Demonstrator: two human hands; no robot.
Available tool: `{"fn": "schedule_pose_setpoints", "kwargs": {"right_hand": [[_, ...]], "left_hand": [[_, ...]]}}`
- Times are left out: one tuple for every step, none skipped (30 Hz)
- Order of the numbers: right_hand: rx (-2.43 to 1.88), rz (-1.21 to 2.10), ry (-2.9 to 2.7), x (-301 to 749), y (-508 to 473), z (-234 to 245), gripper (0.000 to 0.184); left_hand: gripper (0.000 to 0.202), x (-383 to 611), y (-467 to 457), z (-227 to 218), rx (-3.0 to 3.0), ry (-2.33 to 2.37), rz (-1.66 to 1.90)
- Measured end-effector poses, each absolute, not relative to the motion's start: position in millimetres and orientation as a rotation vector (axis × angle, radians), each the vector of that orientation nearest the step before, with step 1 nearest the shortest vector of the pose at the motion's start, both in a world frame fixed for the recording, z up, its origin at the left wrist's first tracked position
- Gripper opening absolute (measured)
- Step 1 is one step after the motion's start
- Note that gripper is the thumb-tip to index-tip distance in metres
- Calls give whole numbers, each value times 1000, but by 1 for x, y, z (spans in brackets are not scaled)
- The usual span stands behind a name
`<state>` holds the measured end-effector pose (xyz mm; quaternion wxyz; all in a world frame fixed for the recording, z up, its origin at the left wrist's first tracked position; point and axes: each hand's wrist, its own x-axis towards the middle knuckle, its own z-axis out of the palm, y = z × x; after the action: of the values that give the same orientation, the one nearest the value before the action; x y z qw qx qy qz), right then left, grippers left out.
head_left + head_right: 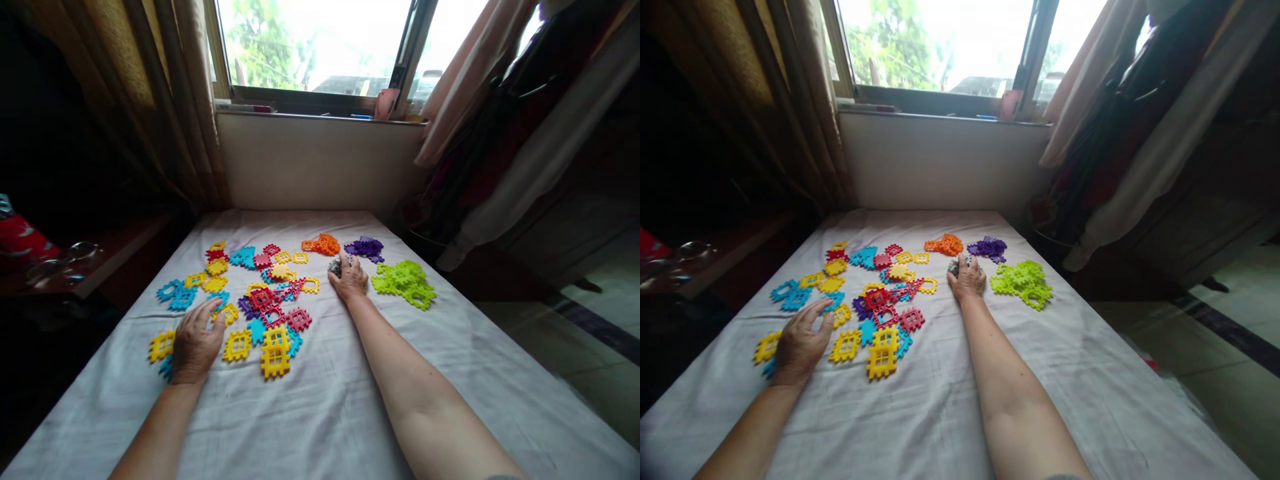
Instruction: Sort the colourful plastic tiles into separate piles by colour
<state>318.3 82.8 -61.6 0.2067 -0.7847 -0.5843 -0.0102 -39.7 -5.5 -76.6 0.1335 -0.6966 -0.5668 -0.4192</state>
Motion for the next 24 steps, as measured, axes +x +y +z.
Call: {"fn": "schedule_pose_setpoints", "kwargs": {"right_hand": [[-2190, -31, -1612, 320, 87, -63, 67], [-2191, -38, -1599, 321, 91, -64, 68], [-2189, -56, -1590, 321, 93, -66, 69], [-2182, -87, -1582, 321, 94, -67, 69], [-2169, -127, -1576, 321, 94, -68, 69], [-2151, -172, -1575, 321, 93, -68, 68], [-2128, -216, -1577, 319, 91, -68, 67], [-2099, -256, -1583, 317, 88, -66, 65], [-2064, -287, -1592, 313, 86, -64, 62], [-2021, -307, -1611, 309, 84, -61, 58], [-1967, -312, -1646, 303, 83, -57, 55], [-1901, -299, -1699, 296, 84, -54, 52], [-1824, -265, -1770, 287, 86, -51, 50], [-1743, -209, -1850, 278, 90, -48, 49], [-1671, -137, -1927, 268, 95, -47, 48], [-1623, -55, -1985, 258, 102, -46, 48], [-1613, 25, -2013, 249, 109, -45, 47], [-1647, 95, -2004, 240, 117, -45, 47], [-1720, 150, -1963, 233, 124, -44, 48], [-1817, 195, -1902, 227, 131, -44, 49], [-1913, 230, -1842, 222, 137, -44, 50], [-1992, 259, -1801, 218, 140, -43, 51], [-2039, 281, -1793, 215, 142, -43, 50], [-2049, 299, -1820, 212, 142, -43, 49]], "left_hand": [[33, -39, -6, -77, -2020, -1674, -1224], [33, -38, -6, -76, -2020, -1703, -1235], [33, -38, -7, -76, -2021, -1732, -1246], [33, -37, -7, -75, -2023, -1762, -1255], [33, -37, -8, -75, -2026, -1793, -1265], [34, -37, -8, -74, -2027, -1826, -1280], [34, -36, -9, -73, -2024, -1860, -1304], [34, -37, -9, -73, -2017, -1898, -1338], [33, -37, -10, -72, -2005, -1941, -1385], [32, -37, -10, -72, -1989, -1989, -1444], [32, -38, -10, -71, -1963, -2042, -1514], [32, -38, -10, -71, -1927, -2097, -1602], [33, -39, -9, -71, -1878, -2146, -1717], [36, -40, -8, -70, -1814, -2184, -1860], [39, -40, -8, -69, -1735, -2210, -2021], [42, -42, -7, -68, -1646, -2225, -2185], [46, -44, -7, -66, -1556, -2230, -2340], [49, -46, -7, -64, -1474, -2229, -2471], [51, -50, -7, -61, -1409, -2224, -2565], [52, -56, -7, -59, -1369, -2221, -2616], [53, -63, -7, -57, -1358, -2222, -2626], [54, -71, -5, -55, -1385, -2232, -2586], [53, -82, -2, -54, -1452, -2253, -2480], [52, -93, 2, -53, -1545, -2277, -2307]]}}
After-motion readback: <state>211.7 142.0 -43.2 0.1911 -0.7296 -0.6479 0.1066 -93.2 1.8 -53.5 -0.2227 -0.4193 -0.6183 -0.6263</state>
